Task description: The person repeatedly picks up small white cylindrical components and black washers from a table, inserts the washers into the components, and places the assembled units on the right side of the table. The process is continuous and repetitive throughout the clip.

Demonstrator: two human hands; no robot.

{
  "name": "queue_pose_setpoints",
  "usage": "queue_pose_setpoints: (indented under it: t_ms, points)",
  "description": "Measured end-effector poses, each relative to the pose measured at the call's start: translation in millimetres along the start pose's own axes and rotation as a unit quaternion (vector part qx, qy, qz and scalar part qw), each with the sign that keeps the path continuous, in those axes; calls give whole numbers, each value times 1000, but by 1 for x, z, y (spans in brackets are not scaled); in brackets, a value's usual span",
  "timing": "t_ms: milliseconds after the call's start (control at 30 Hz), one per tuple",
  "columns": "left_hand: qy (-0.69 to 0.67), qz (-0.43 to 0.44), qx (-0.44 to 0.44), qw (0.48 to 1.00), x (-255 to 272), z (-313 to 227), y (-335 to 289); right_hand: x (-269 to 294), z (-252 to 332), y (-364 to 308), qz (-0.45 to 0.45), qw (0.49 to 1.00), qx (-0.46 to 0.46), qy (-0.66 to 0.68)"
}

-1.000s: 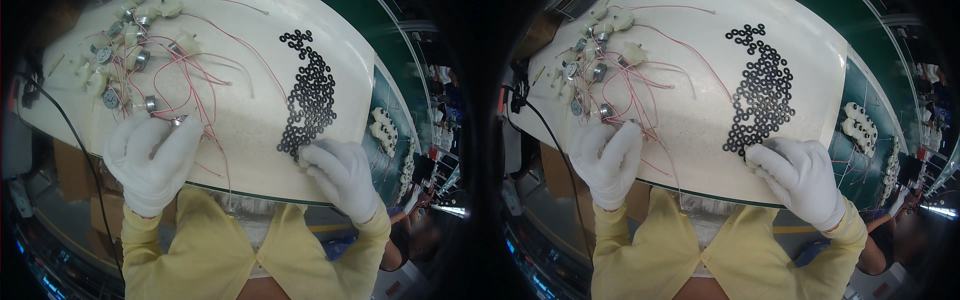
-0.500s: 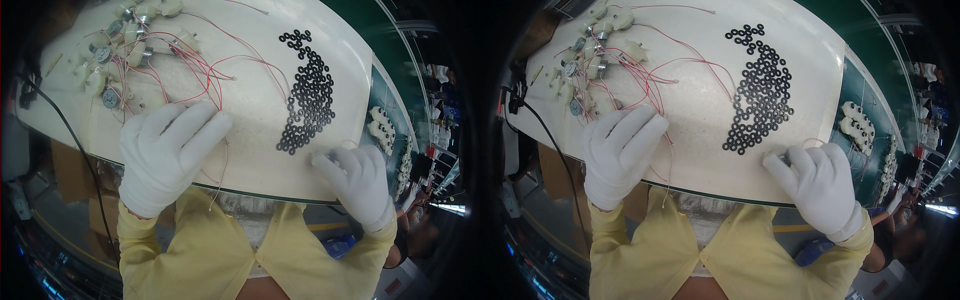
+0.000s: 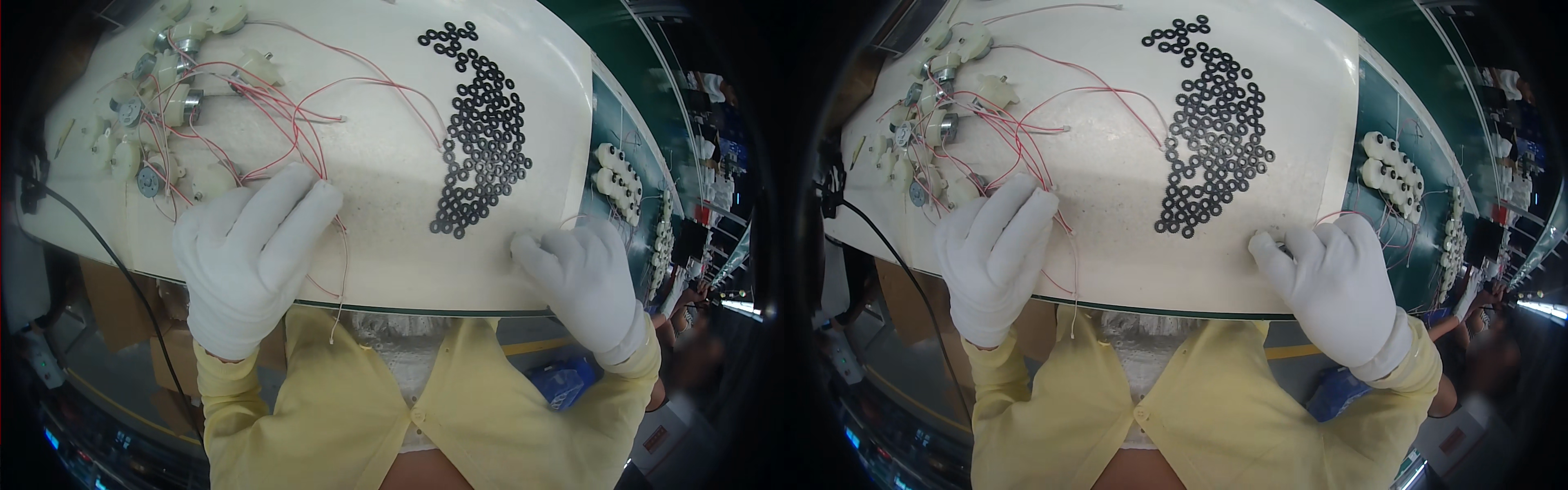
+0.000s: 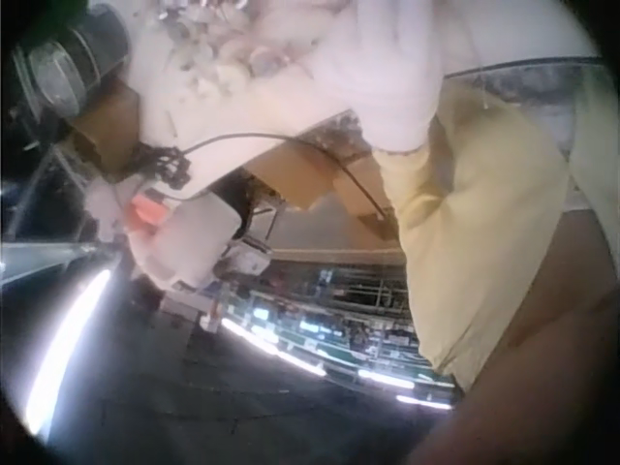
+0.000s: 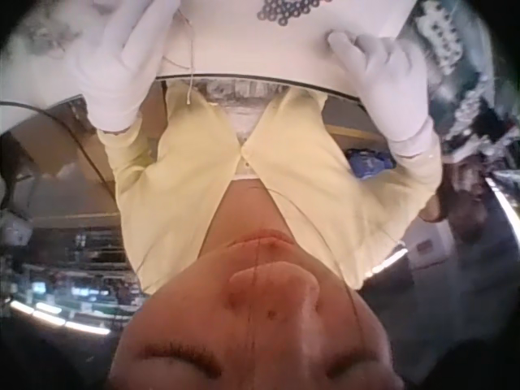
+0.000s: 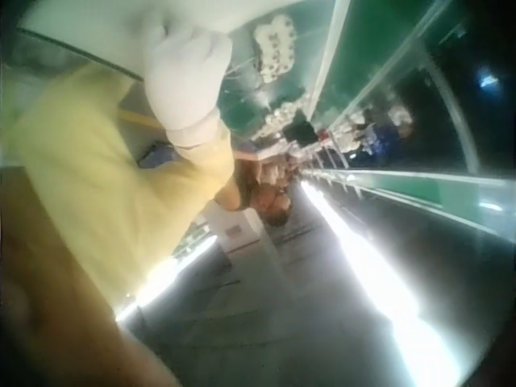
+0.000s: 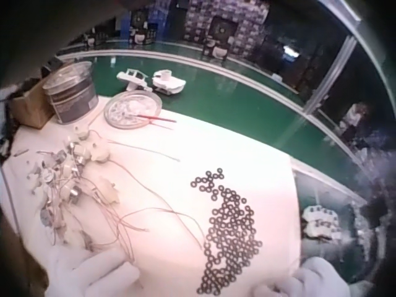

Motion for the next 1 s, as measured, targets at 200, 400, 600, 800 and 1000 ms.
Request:
queue_pose_setpoints:
  t_ms: [200,400,600,800,1000]
  points:
    - [9,-2,-8,1000,0,0,-1,-29,9,-10,-73,968,-119,207]
    - [-1,12,-10,1000,-1,-4,1,-79,-10,-43,-109,927,-279,224]
    - [-13,27,-14,999,4,-5,3,-61,-17,-60,-136,890,-323,291]
    - [-9,72,-4,997,4,-7,1,-55,2,-43,-115,927,-265,240]
    - [21,95,-4,995,8,-11,0,-42,-22,-86,-177,869,-317,335]
Point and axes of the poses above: each hand's wrist, its own y-axis towards the middle knuckle, its own x-axis out of the back of the hand, z = x × y, the point moved 2 cm from there along y, towards the middle knuckle, and after that the axes turned 14 degrees about z, right-handed, at the moved point
